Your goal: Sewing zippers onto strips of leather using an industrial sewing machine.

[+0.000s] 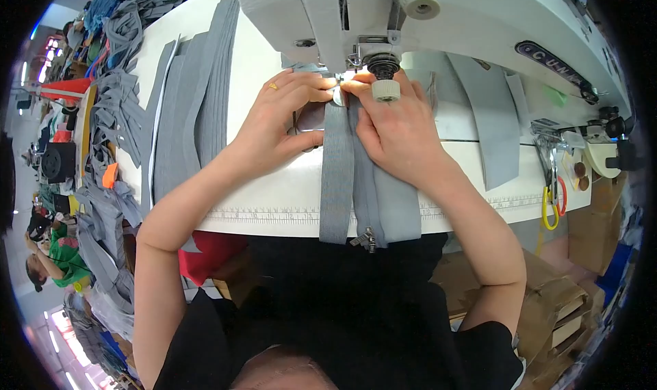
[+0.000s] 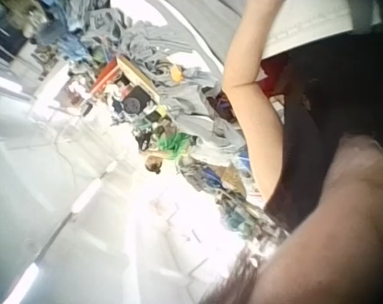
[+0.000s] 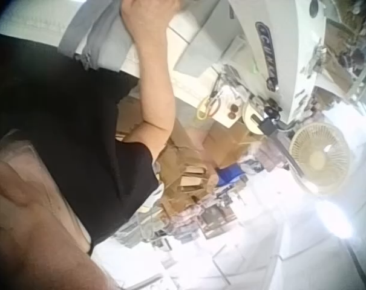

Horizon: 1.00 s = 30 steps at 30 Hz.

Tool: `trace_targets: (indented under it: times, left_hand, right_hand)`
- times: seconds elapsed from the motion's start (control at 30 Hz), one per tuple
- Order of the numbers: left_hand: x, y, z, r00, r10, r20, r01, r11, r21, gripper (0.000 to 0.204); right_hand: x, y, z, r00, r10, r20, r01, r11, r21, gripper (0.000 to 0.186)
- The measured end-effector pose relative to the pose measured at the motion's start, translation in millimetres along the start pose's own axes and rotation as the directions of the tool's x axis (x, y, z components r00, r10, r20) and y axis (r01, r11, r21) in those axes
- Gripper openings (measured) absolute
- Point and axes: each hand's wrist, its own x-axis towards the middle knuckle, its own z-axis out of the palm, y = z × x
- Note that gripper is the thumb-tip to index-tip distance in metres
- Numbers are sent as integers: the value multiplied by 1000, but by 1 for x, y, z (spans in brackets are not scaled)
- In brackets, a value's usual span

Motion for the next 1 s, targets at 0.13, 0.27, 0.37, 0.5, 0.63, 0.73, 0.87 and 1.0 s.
trace_targets:
  times: [0.13,0.27,0.37,0.5,0.63,0.73,0.87,1.0]
  left_hand:
    - [-2,0,2,998,-3,-57,-2,996,-94,49]
    - [-9,0,2,1000,10,-9,-11,1000,-23,47]
    - [-14,13,3,1000,-31,0,31,995,96,45]
    - [-21,27,5,993,-116,-18,117,975,187,48]
    - [-21,29,9,989,-140,-45,146,967,209,52]
    - [-19,27,6,991,-128,-41,134,970,204,51]
    - [-19,20,10,992,-116,-39,121,981,152,51]
    - [-19,18,10,989,-143,-47,146,987,65,50]
  right_hand:
    - [0,1,2,1000,-18,-11,18,1000,0,37]
    - [0,0,3,999,-26,-20,26,1000,12,37]
    - [-2,1,2,998,-37,-59,36,999,-19,32]
    - [-3,0,3,998,20,-54,-15,996,86,26]
    - [-3,-1,3,996,-1,-94,9,997,81,22]
    - [-2,0,2,996,10,-90,2,992,124,22]
    - [-2,1,2,996,10,-94,0,994,110,22]
    - [-2,0,0,997,10,-75,-2,995,100,21]
